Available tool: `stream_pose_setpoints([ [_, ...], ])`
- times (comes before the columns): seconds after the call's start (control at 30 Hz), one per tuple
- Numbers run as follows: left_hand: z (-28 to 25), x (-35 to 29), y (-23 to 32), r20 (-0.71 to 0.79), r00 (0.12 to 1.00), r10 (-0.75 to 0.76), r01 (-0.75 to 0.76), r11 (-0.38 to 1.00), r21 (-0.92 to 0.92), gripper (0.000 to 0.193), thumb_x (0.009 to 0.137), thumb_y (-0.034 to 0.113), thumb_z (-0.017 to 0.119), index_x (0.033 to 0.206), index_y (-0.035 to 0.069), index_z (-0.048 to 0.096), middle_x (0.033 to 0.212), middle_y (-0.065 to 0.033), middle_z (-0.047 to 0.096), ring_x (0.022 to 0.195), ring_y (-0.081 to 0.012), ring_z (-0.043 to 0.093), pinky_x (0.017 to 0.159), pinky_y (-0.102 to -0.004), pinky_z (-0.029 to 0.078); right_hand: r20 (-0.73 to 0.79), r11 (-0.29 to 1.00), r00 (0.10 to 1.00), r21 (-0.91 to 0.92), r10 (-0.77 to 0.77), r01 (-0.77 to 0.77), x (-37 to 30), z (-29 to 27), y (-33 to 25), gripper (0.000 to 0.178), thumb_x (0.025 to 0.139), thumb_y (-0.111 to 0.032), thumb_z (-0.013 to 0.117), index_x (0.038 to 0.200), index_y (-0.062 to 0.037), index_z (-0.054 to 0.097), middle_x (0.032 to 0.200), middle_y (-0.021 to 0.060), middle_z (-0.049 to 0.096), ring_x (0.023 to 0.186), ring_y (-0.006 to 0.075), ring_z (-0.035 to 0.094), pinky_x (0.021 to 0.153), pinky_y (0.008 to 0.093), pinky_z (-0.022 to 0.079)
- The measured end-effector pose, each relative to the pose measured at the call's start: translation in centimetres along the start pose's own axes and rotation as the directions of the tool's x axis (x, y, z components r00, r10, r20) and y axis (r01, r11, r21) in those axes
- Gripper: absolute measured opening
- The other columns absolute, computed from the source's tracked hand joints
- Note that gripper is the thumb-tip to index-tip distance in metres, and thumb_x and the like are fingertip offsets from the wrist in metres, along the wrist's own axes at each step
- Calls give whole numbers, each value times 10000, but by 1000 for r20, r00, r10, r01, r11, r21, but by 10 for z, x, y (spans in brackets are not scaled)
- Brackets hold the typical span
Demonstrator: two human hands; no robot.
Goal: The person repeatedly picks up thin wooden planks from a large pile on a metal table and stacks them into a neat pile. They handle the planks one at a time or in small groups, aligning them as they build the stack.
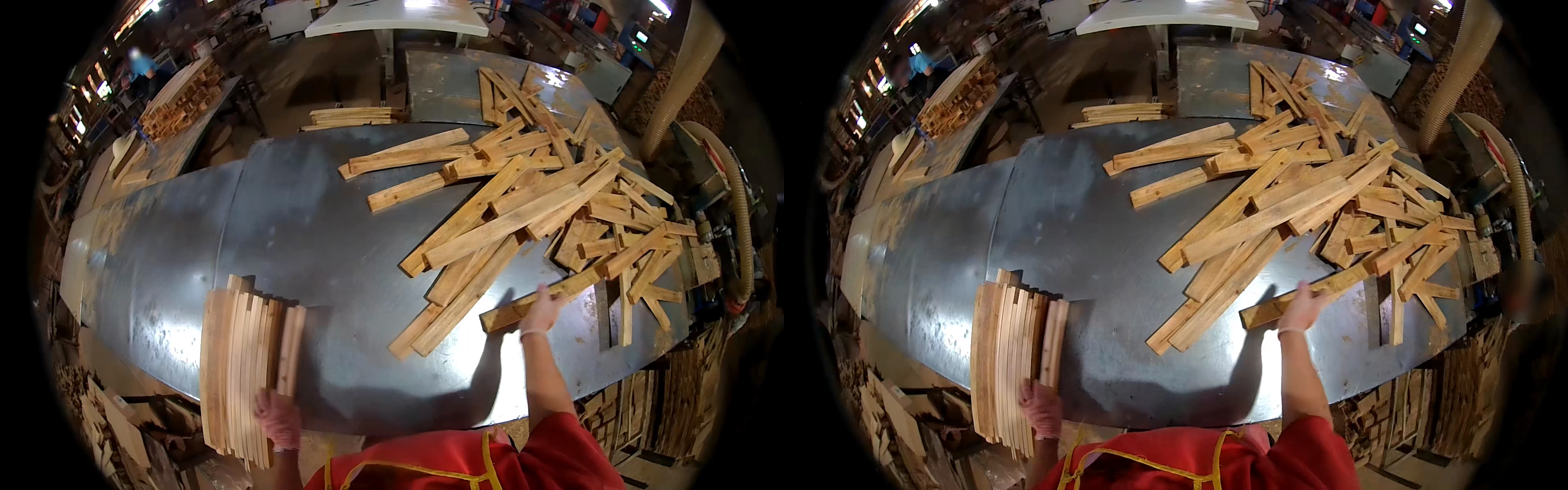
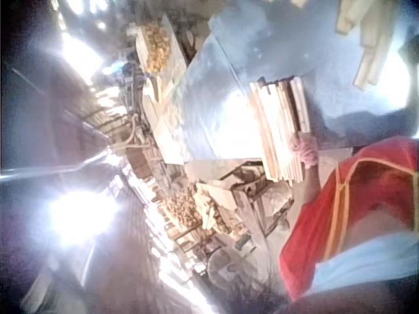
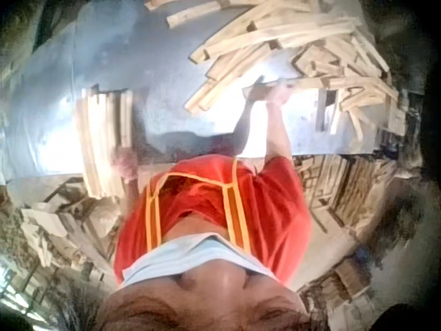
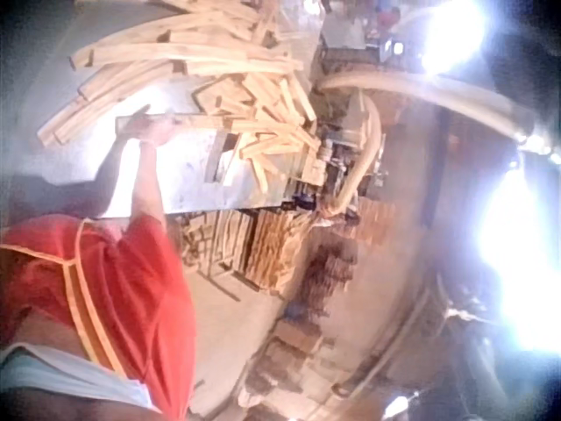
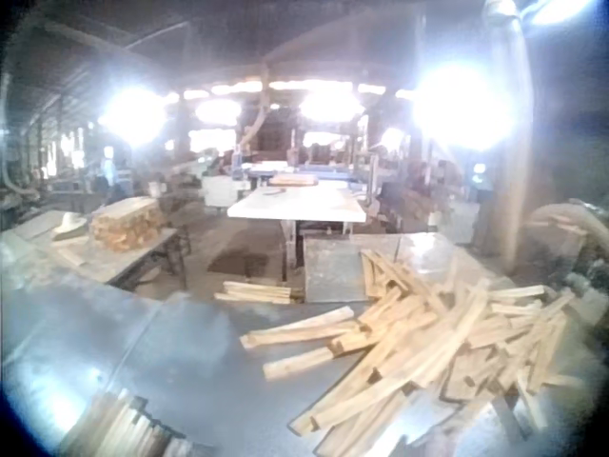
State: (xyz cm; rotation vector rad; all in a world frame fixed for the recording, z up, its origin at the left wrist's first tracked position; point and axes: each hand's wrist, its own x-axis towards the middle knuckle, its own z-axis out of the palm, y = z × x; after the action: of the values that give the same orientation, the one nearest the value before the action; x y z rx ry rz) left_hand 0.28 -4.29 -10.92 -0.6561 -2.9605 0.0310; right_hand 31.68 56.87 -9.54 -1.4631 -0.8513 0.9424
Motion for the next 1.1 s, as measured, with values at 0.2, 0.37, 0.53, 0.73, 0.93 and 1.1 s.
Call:
stream_pose_setpoints([
  [0.2,-42,8,27,105,993,-45,28,987,156,940,806,271,833,1631,131,405,1654,-168,423,1537,-395,392,1241,-574,347,475,224,868,-838,-148,497,31,-11,-31,650,895,-267,759,1499,-96,590,1448,189,644,1365,417,569,1134,477,472],
  [0.37,-42,34,24,180,981,-78,65,995,75,918,830,226,816,1639,114,395,1678,-181,412,1528,-417,415,1238,-585,360,909,-28,327,-331,257,943,21,-37,-37,550,902,-223,667,1451,-252,662,1481,62,663,1484,380,494,1195,572,369],
  [0.53,-37,42,27,-45,993,106,-107,994,-9,794,807,250,825,1510,58,508,1491,-190,564,1353,-422,552,1119,-592,454,974,-191,194,-170,117,967,-24,-34,-51,271,861,-261,731,1129,-261,773,1102,7,739,1155,267,673,995,510,425],
  [0.73,-111,27,148,160,781,603,-441,715,-542,809,790,429,848,1458,50,593,1303,-232,664,1236,-423,638,1081,-542,486,965,309,-159,220,-210,925,-238,-35,-88,414,821,-258,799,1226,-186,755,1152,100,750,1152,323,689,975,508,505],
  [0.93,-93,1,186,449,527,722,-659,680,-321,775,879,476,807,1492,68,566,1213,-178,687,1102,-355,697,915,-485,550,904,671,410,-380,123,637,-180,-28,-88,531,854,-255,754,1336,-43,691,1375,204,690,1305,390,632,1133,472,497],
  [1.1,-90,-6,117,612,408,678,90,637,-766,749,921,290,822,1567,63,520,1160,-107,717,979,-243,718,808,-378,570,727,588,662,-458,-183,666,-66,-22,-46,549,894,-247,735,1404,-60,658,1383,220,688,1311,420,619,1144,484,496],
])
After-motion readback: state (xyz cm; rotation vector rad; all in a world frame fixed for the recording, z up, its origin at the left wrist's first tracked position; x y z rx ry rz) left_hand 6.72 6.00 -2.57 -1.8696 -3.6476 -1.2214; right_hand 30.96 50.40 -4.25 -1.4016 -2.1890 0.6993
